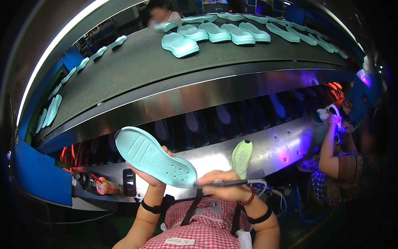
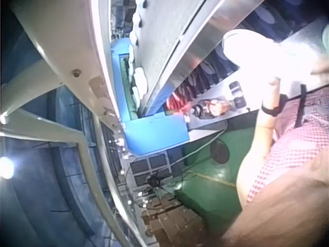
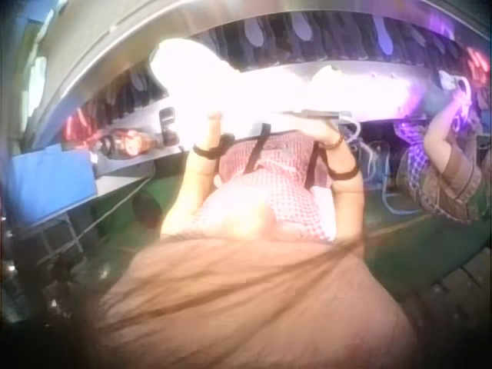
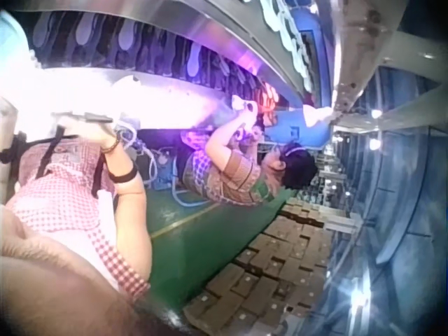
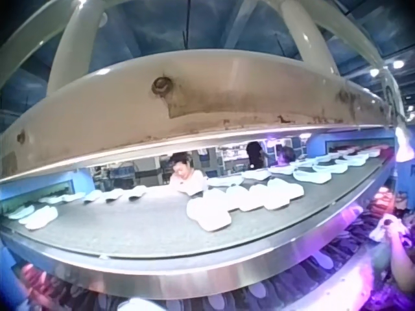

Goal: Applying adhesive or primer to the interior of shoe soles using a brush at a conveyor station.

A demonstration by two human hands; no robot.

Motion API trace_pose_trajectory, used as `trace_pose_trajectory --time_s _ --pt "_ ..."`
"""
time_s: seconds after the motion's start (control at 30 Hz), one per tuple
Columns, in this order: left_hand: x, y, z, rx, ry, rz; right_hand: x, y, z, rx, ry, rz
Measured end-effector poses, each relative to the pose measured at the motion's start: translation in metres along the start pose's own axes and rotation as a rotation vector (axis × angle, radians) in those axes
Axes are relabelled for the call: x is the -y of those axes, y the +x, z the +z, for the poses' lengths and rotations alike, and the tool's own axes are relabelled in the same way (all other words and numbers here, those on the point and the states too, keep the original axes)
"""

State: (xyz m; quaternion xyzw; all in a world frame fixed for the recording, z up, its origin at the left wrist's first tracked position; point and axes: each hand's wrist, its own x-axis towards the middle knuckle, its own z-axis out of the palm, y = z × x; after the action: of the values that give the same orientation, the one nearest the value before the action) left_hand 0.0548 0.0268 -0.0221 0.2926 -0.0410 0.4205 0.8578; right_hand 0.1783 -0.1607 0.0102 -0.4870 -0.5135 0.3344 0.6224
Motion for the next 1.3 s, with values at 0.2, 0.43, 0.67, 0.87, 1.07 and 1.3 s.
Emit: trace_pose_trajectory --time_s 0.2,0.43,0.67,0.87,1.07,1.3 --pt "0.000 0.001 0.005 0.032 0.026 0.025 -0.001 -0.001 0.002 0.204 -0.175 -0.104" --pt "0.002 0.004 0.009 -0.003 0.091 -0.001 -0.004 -0.001 0.000 0.167 -0.165 -0.001" --pt "0.001 0.002 0.021 -0.141 0.144 -0.030 -0.015 -0.006 0.003 0.114 -0.127 0.127" --pt "0.000 -0.001 0.025 -0.135 0.110 -0.103 -0.014 -0.002 -0.001 -0.083 0.046 0.226" --pt "-0.003 -0.001 0.019 -0.083 0.164 -0.110 -0.010 -0.005 -0.002 0.240 0.036 -0.003" --pt "-0.006 -0.001 0.032 -0.073 0.124 -0.143 -0.005 -0.005 -0.005 0.161 -0.011 0.045"
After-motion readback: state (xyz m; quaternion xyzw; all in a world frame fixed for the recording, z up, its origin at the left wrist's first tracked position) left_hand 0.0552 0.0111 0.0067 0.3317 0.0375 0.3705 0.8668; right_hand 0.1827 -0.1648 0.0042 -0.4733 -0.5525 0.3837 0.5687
